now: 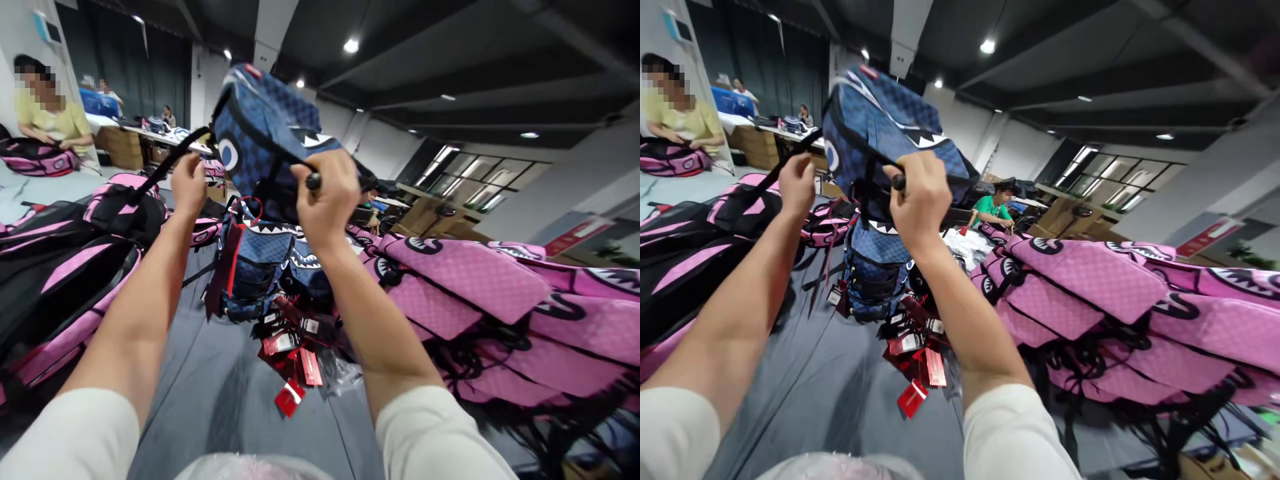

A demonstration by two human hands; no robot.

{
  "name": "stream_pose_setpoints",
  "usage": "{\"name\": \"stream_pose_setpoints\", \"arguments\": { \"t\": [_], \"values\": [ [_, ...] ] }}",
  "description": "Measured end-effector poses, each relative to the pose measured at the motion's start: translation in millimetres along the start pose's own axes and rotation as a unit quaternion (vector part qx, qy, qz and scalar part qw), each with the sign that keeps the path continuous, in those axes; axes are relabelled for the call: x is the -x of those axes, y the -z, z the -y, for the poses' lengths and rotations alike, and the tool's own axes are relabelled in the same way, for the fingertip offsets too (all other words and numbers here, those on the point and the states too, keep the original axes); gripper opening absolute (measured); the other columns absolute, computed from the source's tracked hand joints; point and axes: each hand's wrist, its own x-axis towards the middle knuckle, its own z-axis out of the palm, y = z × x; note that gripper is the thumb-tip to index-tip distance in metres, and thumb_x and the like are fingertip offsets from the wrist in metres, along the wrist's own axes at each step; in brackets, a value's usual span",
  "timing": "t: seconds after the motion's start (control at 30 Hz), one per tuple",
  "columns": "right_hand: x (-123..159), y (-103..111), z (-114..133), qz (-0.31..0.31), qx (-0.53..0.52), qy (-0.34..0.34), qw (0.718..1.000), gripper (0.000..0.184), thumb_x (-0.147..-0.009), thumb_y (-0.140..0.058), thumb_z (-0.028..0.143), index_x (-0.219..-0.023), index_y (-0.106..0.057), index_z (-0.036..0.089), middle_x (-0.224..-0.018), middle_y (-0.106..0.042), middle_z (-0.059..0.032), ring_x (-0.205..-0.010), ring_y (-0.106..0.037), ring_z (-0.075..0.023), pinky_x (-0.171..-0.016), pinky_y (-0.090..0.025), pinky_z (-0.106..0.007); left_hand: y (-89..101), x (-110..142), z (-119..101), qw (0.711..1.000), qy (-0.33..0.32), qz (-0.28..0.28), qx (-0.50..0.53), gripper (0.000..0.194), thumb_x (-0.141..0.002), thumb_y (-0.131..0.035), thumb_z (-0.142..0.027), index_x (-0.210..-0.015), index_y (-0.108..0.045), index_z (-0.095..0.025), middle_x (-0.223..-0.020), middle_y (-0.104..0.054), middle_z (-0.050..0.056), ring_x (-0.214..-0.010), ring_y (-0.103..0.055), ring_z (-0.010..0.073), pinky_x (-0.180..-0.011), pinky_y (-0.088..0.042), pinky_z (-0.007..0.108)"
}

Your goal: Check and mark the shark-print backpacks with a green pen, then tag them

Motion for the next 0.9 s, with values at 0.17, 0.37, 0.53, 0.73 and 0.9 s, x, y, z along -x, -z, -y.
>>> {"name": "stream_pose_setpoints", "arguments": {
  "t": [0.17,0.37,0.53,0.73,0.9],
  "values": [
    [65.0,-123.3,-64.3,0.270,0.128,-0.122,0.946,0.018,-0.102,-0.049,0.020,-0.100,-0.067,0.017,-0.111,-0.066,-0.0127,-0.106,-0.056,-0.0256,-0.088,-0.050,-0.036,-1.8,85.2,119.8,0.992,0.080,0.100,-0.004,0.030,-0.094,-0.056,-0.029,-0.108,-0.072,-0.006,-0.101,-0.078,0.010,-0.094,-0.074,0.0213,-0.090,-0.060,0.038],
    [152.4,-178.0,-83.2,0.420,0.110,-0.152,0.888,0.024,-0.093,-0.049,0.005,-0.105,-0.069,0.012,-0.113,-0.068,-0.0158,-0.106,-0.057,-0.0271,-0.076,-0.051,-0.033,-3.2,179.3,177.8,0.984,0.080,0.142,-0.067,0.037,-0.090,-0.055,-0.041,-0.109,-0.072,-0.014,-0.107,-0.078,0.014,-0.097,-0.073,0.0281,-0.089,-0.058,0.044],
    [144.1,-178.5,-86.0,0.429,0.042,-0.158,0.889,0.026,-0.099,-0.049,0.014,-0.112,-0.070,0.021,-0.121,-0.069,-0.0055,-0.112,-0.060,-0.0210,-0.082,-0.051,-0.028,-79.1,212.0,109.6,0.952,-0.260,0.150,-0.056,0.025,-0.096,-0.057,-0.020,-0.119,-0.067,-0.018,-0.119,-0.073,0.014,-0.115,-0.065,0.0267,-0.103,-0.050,0.046],
    [158.4,-117.6,-154.5,0.218,-0.069,-0.153,0.962,0.041,-0.106,-0.042,0.022,-0.145,-0.053,0.023,-0.143,-0.061,-0.0059,-0.132,-0.055,-0.0150,-0.104,-0.045,-0.024,-114.5,269.4,103.0,0.918,-0.302,0.257,-0.013,0.028,-0.093,-0.060,-0.012,-0.118,-0.066,-0.023,-0.111,-0.072,0.010,-0.104,-0.069,0.0245,-0.091,-0.057,0.043],
    [265.1,-66.6,-285.2,0.377,0.180,-0.370,0.830,0.046,-0.097,-0.044,0.008,-0.140,-0.057,0.016,-0.139,-0.064,-0.0148,-0.126,-0.056,-0.0230,-0.099,-0.047,-0.032,-46.7,333.4,160.5,0.935,-0.122,0.327,-0.062,0.025,-0.094,-0.057,-0.023,-0.110,-0.072,-0.035,-0.105,-0.076,0.004,-0.099,-0.075,0.0273,-0.087,-0.065,0.047]
  ]
}}
